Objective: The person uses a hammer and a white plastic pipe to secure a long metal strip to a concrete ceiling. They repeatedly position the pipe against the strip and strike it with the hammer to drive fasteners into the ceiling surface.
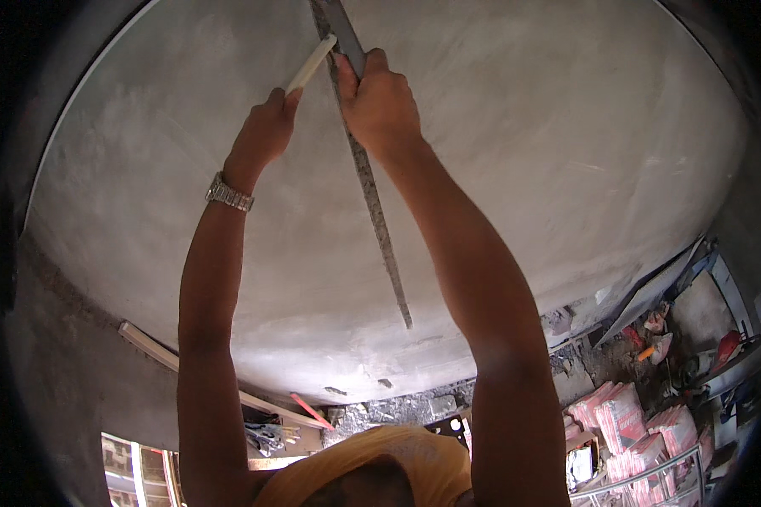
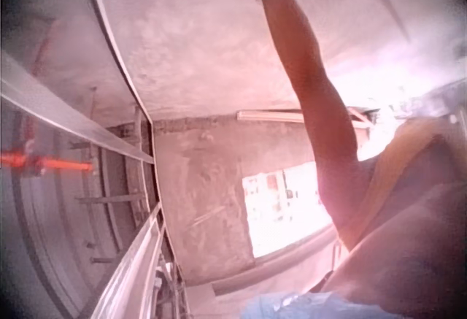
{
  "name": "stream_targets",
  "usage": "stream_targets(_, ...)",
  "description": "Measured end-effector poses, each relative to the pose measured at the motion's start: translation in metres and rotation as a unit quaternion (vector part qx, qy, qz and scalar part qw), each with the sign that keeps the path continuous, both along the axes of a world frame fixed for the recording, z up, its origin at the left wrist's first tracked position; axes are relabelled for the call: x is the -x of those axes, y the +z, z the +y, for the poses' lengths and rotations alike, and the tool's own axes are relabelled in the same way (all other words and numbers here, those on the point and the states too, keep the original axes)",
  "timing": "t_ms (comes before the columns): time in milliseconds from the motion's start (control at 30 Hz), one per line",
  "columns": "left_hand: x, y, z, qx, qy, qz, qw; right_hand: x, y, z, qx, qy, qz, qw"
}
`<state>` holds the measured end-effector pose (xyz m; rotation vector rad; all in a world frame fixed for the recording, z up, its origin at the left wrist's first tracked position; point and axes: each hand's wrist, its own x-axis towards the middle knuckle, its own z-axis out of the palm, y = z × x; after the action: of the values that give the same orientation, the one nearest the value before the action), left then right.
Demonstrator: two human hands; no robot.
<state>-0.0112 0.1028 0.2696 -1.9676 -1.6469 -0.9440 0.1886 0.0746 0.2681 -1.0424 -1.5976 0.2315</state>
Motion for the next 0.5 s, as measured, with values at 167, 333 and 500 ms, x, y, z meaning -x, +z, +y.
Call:
stream_targets(167,0.009,-0.002,0.015,-0.006,0.006,-0.001,1.0,-0.01,0.016,0.022,0.005,-0.01,-0.068,0.998)
stream_targets(333,-0.004,-0.004,0.016,0.016,-0.005,-0.03,0.999,-0.006,0.012,0.03,-0.012,-0.024,-0.051,0.998)
stream_targets(500,-0.004,-0.002,0.002,0.097,-0.037,-0.146,0.984,-0.007,-0.016,0.013,-0.006,0.012,-0.078,0.997)
